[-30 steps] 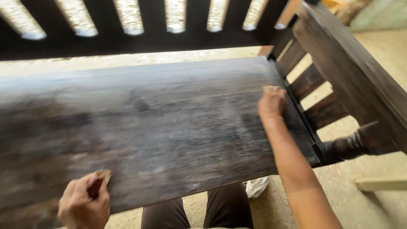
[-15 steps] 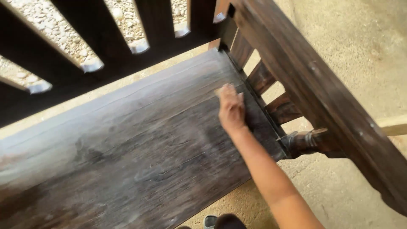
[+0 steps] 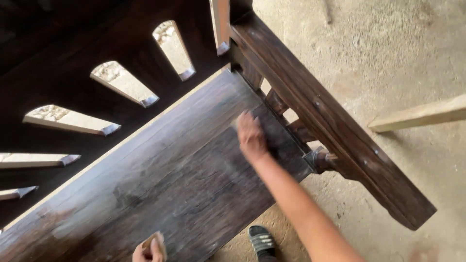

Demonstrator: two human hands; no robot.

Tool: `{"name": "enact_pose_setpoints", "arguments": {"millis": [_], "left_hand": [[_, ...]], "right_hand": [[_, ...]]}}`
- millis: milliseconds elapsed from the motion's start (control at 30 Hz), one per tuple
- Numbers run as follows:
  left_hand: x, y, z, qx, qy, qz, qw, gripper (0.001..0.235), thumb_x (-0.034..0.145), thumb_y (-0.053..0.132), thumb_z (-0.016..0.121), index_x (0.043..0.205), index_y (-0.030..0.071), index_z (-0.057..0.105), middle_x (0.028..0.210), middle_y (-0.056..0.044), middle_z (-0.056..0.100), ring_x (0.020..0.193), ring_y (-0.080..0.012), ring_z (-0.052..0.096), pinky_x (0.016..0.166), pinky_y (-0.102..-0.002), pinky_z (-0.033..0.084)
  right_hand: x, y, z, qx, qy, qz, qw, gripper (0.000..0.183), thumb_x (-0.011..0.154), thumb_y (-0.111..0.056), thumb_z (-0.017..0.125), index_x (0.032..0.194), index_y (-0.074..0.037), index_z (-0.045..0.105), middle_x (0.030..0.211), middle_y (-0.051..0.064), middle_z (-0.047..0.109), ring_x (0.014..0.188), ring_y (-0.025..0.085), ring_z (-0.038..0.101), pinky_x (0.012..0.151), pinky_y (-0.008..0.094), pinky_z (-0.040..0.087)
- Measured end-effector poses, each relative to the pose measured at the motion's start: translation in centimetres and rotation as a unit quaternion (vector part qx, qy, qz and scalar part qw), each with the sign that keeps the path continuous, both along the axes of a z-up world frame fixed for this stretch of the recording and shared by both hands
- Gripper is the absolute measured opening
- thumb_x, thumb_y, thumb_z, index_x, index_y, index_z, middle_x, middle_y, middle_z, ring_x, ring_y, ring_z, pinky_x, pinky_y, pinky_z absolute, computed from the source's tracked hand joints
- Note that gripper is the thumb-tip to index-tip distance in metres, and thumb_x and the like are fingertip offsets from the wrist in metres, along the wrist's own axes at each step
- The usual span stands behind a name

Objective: The person sits on the floor and sands the surface of a dark wooden bench using a sanding block. They hold a small container in their left hand while scrubbing the bench seat with their right hand.

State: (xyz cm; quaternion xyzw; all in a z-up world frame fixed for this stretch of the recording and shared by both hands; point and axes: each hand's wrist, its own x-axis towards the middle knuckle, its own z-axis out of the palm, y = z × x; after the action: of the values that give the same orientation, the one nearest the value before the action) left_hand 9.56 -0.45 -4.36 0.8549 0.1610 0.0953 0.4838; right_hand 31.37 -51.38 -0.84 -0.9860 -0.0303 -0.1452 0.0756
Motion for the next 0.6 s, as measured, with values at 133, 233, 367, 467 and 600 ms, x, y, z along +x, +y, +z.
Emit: {"name": "enact_pose_setpoints", "arguments": {"millis": [133, 233, 367, 467, 600], "left_hand": [[8.0, -11.8, 10.6, 0.055, 0.065, -0.025, 0.996, 0.014, 0.093, 0.015, 0.075, 0.102, 0.004, 0.074, 0.087, -0.007, 0.07, 0.074, -0.0145, 0.066, 0.072, -0.027, 0.053], [14.2, -15.6, 12.5, 0.115, 0.094, -0.08, 0.986, 0.016, 0.088, 0.017, 0.08, 0.099, 0.005, 0.076, 0.09, -0.006, 0.067, 0.077, -0.0155, 0.064, 0.072, -0.029, 0.052], [18.7, -17.9, 14.0, 0.071, 0.133, -0.156, 0.976, 0.014, 0.086, 0.015, 0.082, 0.097, 0.007, 0.078, 0.085, -0.007, 0.064, 0.073, -0.0194, 0.059, 0.07, -0.031, 0.05], [21.3, -19.5, 12.8, 0.058, 0.113, -0.227, 0.966, 0.01, 0.084, 0.013, 0.075, 0.094, 0.011, 0.075, 0.091, -0.004, 0.064, 0.08, -0.0191, 0.065, 0.075, -0.033, 0.052], [26.3, -26.2, 12.1, 0.205, -0.008, -0.296, 0.933, 0.006, 0.077, 0.019, 0.082, 0.083, 0.018, 0.08, 0.097, -0.006, 0.062, 0.096, -0.0296, 0.059, 0.083, -0.043, 0.046]], "right_hand": [[3.0, -0.6, -0.9, 0.075, 0.032, -0.153, 0.985, 0.048, 0.099, -0.005, 0.04, 0.144, 0.009, 0.049, 0.155, 0.028, 0.047, 0.145, 0.042, 0.044, 0.12, 0.048, 0.037], [1.5, 4.9, -0.6, 0.066, 0.004, -0.173, 0.983, 0.048, 0.099, -0.007, 0.042, 0.143, 0.011, 0.049, 0.153, 0.03, 0.047, 0.144, 0.043, 0.046, 0.121, 0.048, 0.038], [-2.5, 6.1, 1.5, 0.09, 0.041, -0.055, 0.994, 0.044, 0.101, -0.008, 0.05, 0.141, 0.01, 0.054, 0.144, 0.028, 0.055, 0.132, 0.041, 0.055, 0.113, 0.049, 0.045], [-3.5, -2.5, 2.9, 0.125, -0.011, -0.104, 0.987, 0.037, 0.098, -0.002, 0.056, 0.133, 0.0, 0.065, 0.142, 0.019, 0.061, 0.129, 0.036, 0.058, 0.11, 0.044, 0.048], [-4.7, -6.7, 3.1, 0.057, 0.001, -0.113, 0.992, 0.038, 0.096, 0.002, 0.055, 0.133, 0.004, 0.063, 0.146, 0.017, 0.062, 0.136, 0.033, 0.059, 0.113, 0.041, 0.048]]}}
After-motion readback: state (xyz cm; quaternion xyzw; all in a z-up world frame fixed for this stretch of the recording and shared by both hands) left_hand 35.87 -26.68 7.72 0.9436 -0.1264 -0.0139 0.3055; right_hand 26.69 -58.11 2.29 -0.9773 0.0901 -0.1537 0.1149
